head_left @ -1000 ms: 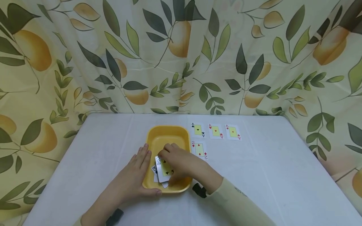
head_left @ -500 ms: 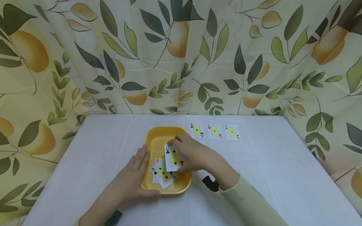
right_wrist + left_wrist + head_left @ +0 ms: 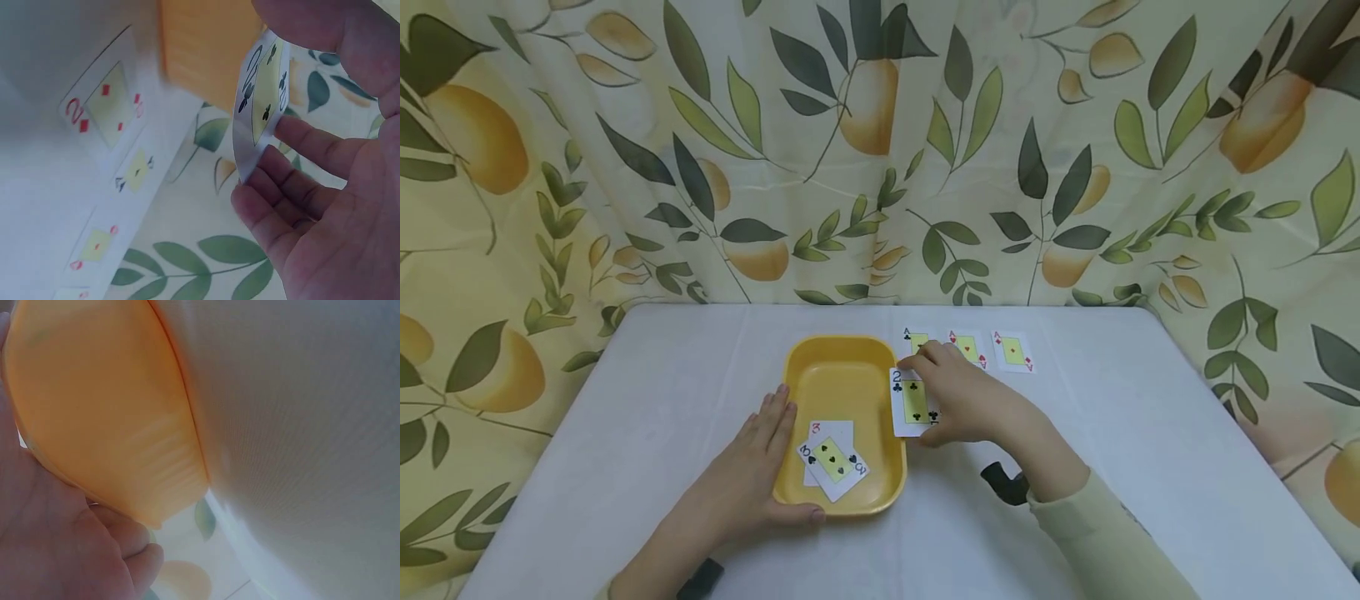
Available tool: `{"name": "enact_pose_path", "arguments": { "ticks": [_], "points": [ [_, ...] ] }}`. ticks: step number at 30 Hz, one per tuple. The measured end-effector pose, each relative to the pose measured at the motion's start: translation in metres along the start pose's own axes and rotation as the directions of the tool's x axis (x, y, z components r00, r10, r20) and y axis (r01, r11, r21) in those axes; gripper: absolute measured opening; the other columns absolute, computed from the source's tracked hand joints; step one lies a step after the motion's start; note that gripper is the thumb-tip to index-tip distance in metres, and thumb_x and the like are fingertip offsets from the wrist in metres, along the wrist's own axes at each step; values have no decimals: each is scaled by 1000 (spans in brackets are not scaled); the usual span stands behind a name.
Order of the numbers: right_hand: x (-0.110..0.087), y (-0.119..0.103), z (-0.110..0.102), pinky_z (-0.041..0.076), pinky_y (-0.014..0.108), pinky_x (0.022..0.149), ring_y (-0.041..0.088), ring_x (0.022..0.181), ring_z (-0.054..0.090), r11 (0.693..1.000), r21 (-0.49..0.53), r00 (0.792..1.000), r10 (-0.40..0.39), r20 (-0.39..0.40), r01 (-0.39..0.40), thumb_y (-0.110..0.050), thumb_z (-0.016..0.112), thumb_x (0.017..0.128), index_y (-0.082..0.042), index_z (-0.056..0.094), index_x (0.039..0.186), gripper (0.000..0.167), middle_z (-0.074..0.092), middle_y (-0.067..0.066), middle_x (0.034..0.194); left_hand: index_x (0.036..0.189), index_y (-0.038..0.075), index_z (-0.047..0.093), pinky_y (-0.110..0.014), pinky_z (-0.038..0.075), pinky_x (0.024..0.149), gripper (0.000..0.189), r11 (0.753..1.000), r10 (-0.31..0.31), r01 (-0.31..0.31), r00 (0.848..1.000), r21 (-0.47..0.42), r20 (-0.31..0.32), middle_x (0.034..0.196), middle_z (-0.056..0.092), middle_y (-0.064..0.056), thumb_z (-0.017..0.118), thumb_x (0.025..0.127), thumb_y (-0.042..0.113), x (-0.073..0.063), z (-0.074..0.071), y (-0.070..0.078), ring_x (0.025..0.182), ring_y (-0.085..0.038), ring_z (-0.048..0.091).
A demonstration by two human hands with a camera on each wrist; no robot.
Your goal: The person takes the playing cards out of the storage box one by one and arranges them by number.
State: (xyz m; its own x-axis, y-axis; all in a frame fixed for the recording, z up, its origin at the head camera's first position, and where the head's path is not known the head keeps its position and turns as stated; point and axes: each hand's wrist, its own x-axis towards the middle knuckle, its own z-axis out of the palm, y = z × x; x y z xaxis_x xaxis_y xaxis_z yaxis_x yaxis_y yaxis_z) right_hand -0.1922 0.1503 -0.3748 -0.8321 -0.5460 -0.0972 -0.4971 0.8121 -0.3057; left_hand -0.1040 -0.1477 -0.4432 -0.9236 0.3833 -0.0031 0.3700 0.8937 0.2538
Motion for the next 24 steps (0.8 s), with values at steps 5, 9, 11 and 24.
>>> {"name": "enact_pose_path", "arguments": {
  "ticks": [5, 9, 11, 24],
  "points": [
    [-4, 17, 5, 49, 38, 103, 21, 115, 47, 999, -24, 999, 47, 0, -47, -29, 95, 58, -12, 55, 139, 91, 51, 4, 128, 157, -1, 20, -46, 22, 123, 137, 1000, 1, -1, 1000, -5, 0, 168, 2, -13, 55, 65, 93, 0, 0, 1, 155, -30, 8],
    [-7, 28, 9, 49, 42, 105, 25, 119, 45, 996, -27, 997, 80, 11, -80, -28, 96, 60, -12, 54, 139, 91, 51, 7, 132, 157, -1, 20, -46, 23, 122, 137, 1000, -6, 6, 1000, 0, 3, 168, 2, -14, 55, 64, 94, 0, 0, 1, 155, -30, 9],
    [-8, 32, 11, 49, 42, 105, 25, 121, 45, 994, -27, 995, 102, 19, -102, -28, 96, 60, -13, 55, 139, 90, 51, 7, 134, 157, -1, 20, -46, 23, 123, 137, 1000, -7, 7, 1000, 0, 5, 168, 2, -13, 55, 64, 94, 0, 0, 1, 155, -30, 9],
    [-8, 64, 26, 50, 43, 102, 26, 115, 48, 990, -22, 990, 137, 43, -136, -28, 96, 61, -9, 55, 139, 90, 53, 9, 131, 158, -1, 20, -45, 22, 123, 137, 1000, 1, -1, 1000, 1, 0, 168, 1, -13, 55, 64, 93, -1, 0, 0, 155, -29, 8]
  ]
}}
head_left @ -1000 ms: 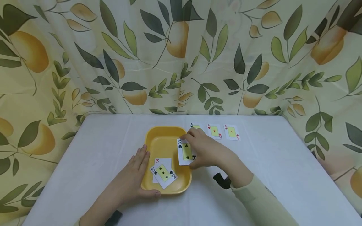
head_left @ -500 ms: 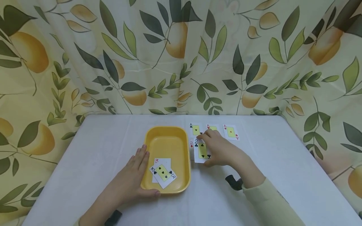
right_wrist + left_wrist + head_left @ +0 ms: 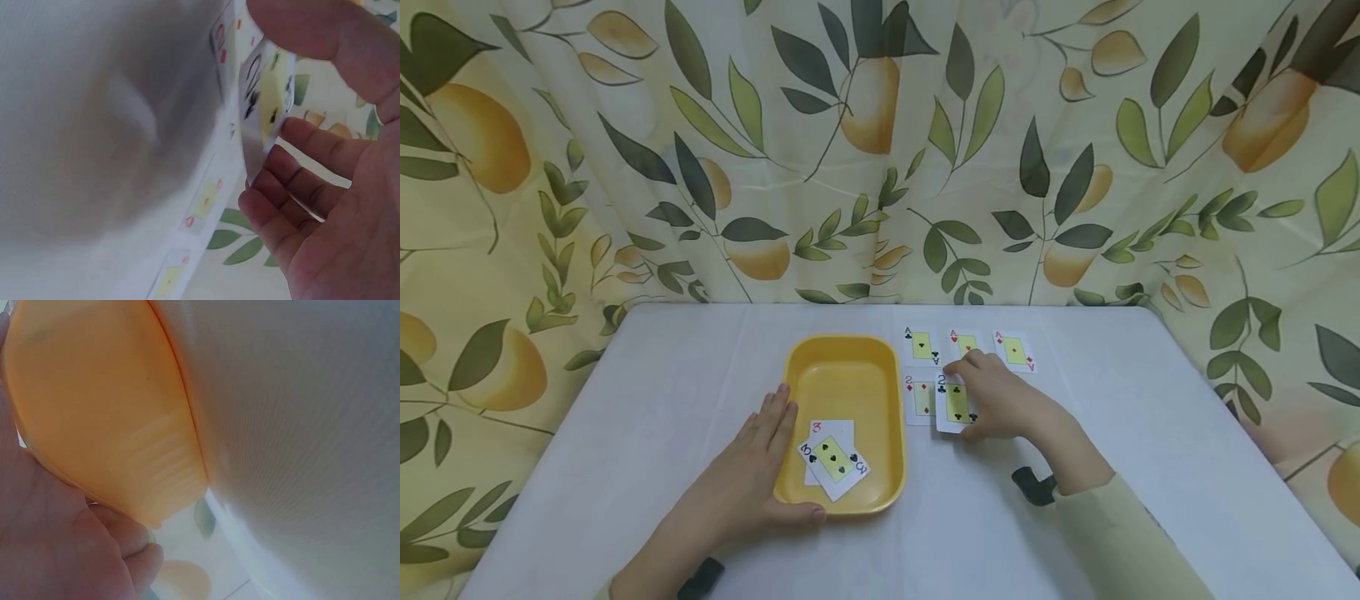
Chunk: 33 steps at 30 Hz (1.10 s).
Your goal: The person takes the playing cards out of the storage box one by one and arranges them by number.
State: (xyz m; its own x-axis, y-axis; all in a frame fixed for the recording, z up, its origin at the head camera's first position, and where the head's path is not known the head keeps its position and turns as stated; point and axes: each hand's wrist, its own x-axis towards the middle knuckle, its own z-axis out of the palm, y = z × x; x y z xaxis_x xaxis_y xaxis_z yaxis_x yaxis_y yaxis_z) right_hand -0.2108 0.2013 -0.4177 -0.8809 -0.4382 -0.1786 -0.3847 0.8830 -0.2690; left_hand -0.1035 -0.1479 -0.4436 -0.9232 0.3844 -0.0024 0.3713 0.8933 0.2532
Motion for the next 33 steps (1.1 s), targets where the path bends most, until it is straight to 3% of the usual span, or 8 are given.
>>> {"name": "enact_pose_path", "arguments": {
  "ticks": [11, 21, 28, 33],
  "points": [
    [7, 24, 9, 48, 49, 103, 30, 120, 47, 996, 4, 995, 83, 60, -84, -30, 95, 62, -11, 54, 142, 92, 51, 12, 134, 156, -3, 22, -48, 26, 122, 135, 1000, 23, -23, 999, -3, -26, 168, 5, -16, 57, 66, 91, -1, 0, -1, 154, -32, 12],
    [11, 43, 10, 46, 57, 104, 33, 127, 43, 992, 16, 987, 125, 103, -127, -29, 92, 65, -14, 51, 146, 92, 45, 15, 144, 157, -1, 20, -47, 23, 122, 137, 1000, -4, 4, 1000, -16, 2, 168, 1, -13, 55, 64, 93, -2, 0, 0, 155, -30, 8],
    [8, 42, 6, 47, 54, 103, 30, 125, 44, 995, 35, 994, 91, 66, -94, -29, 92, 66, -16, 50, 147, 93, 46, 11, 142, 158, 1, 17, -46, 21, 123, 138, 1000, -12, 12, 1000, -11, 15, 168, -3, -11, 57, 64, 93, 1, -1, -1, 155, -28, 5],
    [3, 22, -5, 46, 54, 105, 30, 129, 43, 994, 112, 1000, 3, 29, -6, -32, 92, 66, -19, 48, 148, 94, 46, 8, 142, 158, 0, 17, -47, 21, 123, 137, 1000, -7, 7, 1000, -25, 12, 168, -3, -11, 61, 64, 90, 2, -1, -1, 155, -29, 5]
  ]
}}
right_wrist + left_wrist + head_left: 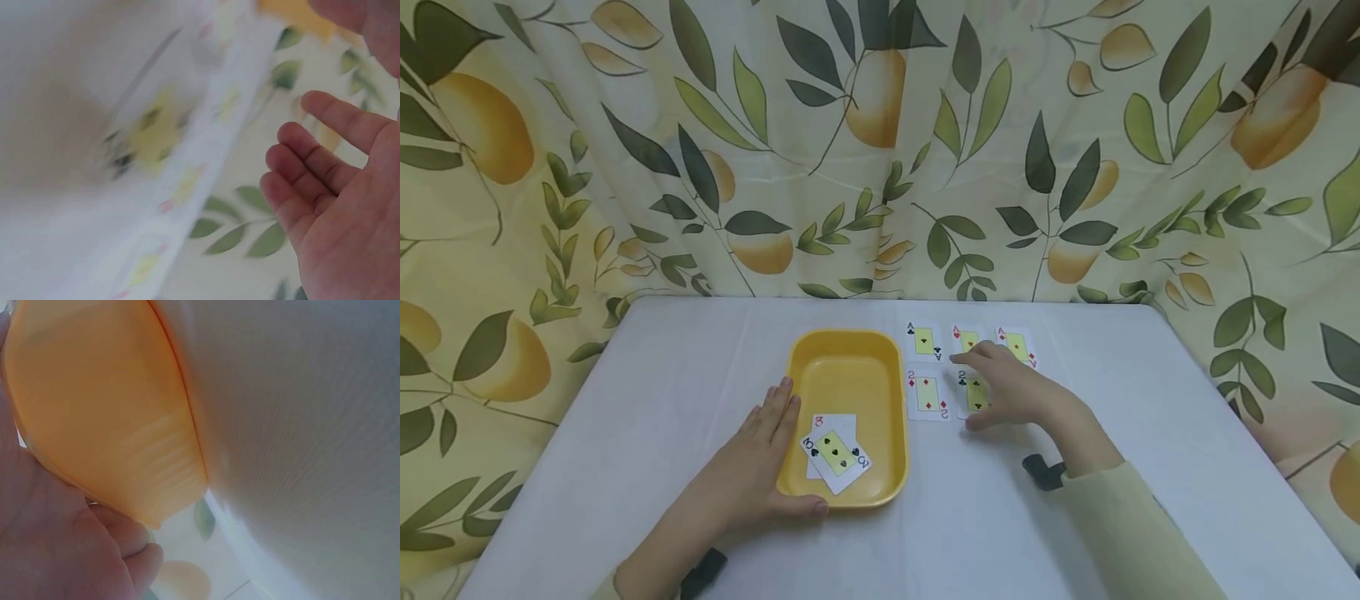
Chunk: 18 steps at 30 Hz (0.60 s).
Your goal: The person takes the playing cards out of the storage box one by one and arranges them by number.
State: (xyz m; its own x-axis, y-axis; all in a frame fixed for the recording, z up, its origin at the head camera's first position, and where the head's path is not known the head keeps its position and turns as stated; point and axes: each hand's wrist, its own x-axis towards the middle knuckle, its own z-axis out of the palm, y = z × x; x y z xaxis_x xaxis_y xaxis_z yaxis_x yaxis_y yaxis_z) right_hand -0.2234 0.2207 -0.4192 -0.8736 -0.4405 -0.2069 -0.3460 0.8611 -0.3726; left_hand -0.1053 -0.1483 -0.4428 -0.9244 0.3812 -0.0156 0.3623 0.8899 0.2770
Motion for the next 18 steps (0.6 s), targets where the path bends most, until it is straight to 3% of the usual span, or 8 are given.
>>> {"name": "enact_pose_path", "arguments": {
  "ticks": [7, 18],
  "points": [
    [-3, -58, -12, 49, 45, 104, 22, 132, 43, 983, 20, 983, -181, -24, 181, -38, 88, 72, -24, 47, 148, 88, 45, 0, 141, 158, 1, 16, -47, 21, 123, 137, 1000, -2, 2, 1000, -3, 3, 168, -4, -10, 60, 64, 90, 1, -1, 0, 155, -28, 4],
    [9, -113, 16, 49, 31, 102, 12, 116, 46, 941, -6, 938, -337, 81, 339, -34, 90, 69, -25, 50, 146, 88, 48, -3, 136, 158, 1, 17, -49, 22, 123, 135, 1000, 4, -4, 1000, -13, 26, 168, -3, -12, 60, 66, 89, 0, -2, 0, 155, -30, 4]
  ]
}}
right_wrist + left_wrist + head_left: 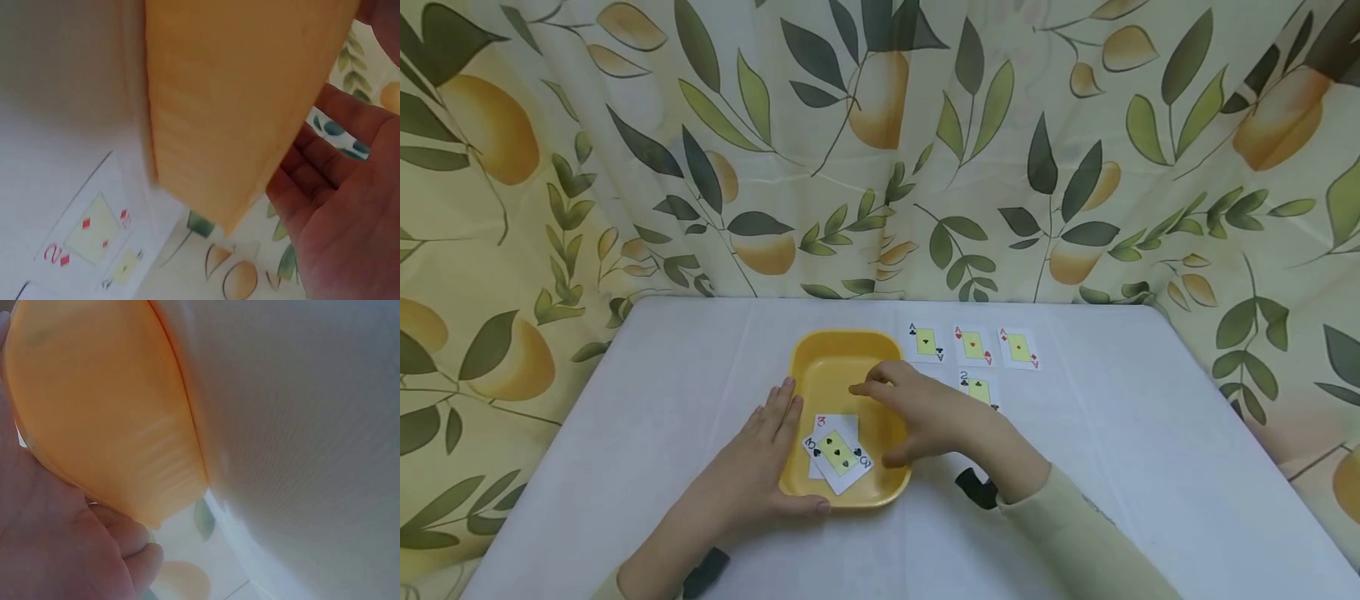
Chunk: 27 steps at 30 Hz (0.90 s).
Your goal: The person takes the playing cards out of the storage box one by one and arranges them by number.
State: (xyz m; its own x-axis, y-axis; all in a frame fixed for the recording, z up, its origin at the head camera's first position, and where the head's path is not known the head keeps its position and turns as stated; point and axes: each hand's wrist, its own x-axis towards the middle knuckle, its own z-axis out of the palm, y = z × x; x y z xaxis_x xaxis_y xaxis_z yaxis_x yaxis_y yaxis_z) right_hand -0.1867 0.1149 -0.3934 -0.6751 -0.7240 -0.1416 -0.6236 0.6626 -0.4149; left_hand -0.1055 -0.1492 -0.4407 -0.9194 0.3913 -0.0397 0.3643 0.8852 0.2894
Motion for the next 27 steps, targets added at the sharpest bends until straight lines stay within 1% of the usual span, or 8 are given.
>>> {"name": "enact_pose_path", "arguments": {
  "ticks": [4, 10, 13, 16, 20, 23, 27],
  "points": [
    [9, -11, 9, 48, 31, 104, 13, 119, 44, 999, -20, 999, -34, 34, 35, -33, 93, 66, -24, 51, 147, 91, 47, -3, 135, 158, 0, 18, -49, 22, 122, 134, 1000, 12, -12, 1000, 9, -6, 168, -3, -12, 58, 67, 90, -1, 0, -1, 155, -29, 5],
    [20, -22, 23, 46, 28, 105, 13, 121, 43, 992, -76, 992, -93, 84, 99, -31, 94, 65, -25, 53, 145, 90, 49, -5, 133, 158, 0, 19, -49, 24, 122, 133, 999, 28, -28, 999, 20, -22, 168, -2, -12, 57, 68, 90, -2, 1, -2, 155, -29, 5],
    [25, -25, 28, 45, 29, 107, 14, 123, 44, 987, -98, 987, -113, 111, 124, -30, 95, 65, -25, 52, 145, 91, 49, -5, 136, 158, 1, 19, -49, 25, 122, 133, 999, 32, -31, 999, 18, -27, 168, -2, -12, 55, 67, 92, -1, 2, -2, 155, -29, 6],
    [29, -26, 34, 44, 31, 109, 15, 126, 45, 984, -118, 984, -113, 141, 130, -30, 95, 63, -26, 53, 144, 92, 49, -4, 140, 158, 1, 18, -49, 25, 122, 134, 999, 33, -33, 999, 17, -30, 168, -1, -13, 53, 67, 93, -1, 2, -2, 155, -29, 6],
    [34, -28, 40, 41, 33, 112, 16, 128, 46, 974, -179, 980, -106, 170, 137, -32, 96, 63, -26, 53, 141, 89, 50, -4, 142, 158, 1, 18, -49, 25, 122, 134, 999, 32, -32, 999, 12, -29, 168, 0, -12, 52, 67, 93, -1, 3, -2, 155, -28, 5],
    [37, -30, 43, 42, 32, 111, 14, 123, 49, 958, -240, 977, -115, 178, 156, -34, 95, 63, -27, 54, 139, 87, 52, -6, 139, 158, 1, 19, -49, 24, 122, 134, 999, 32, -31, 999, 11, -29, 168, 0, -13, 53, 67, 93, 0, 4, -2, 155, -28, 5],
    [41, -33, 43, 47, 27, 102, 11, 109, 48, 944, -288, 977, -108, 183, 159, -38, 96, 59, -27, 56, 136, 88, 53, -7, 129, 158, 2, 18, -49, 23, 122, 134, 1000, 24, -24, 1000, 5, -18, 168, -1, -12, 55, 67, 92, 0, 3, -3, 155, -27, 4]
  ]
}}
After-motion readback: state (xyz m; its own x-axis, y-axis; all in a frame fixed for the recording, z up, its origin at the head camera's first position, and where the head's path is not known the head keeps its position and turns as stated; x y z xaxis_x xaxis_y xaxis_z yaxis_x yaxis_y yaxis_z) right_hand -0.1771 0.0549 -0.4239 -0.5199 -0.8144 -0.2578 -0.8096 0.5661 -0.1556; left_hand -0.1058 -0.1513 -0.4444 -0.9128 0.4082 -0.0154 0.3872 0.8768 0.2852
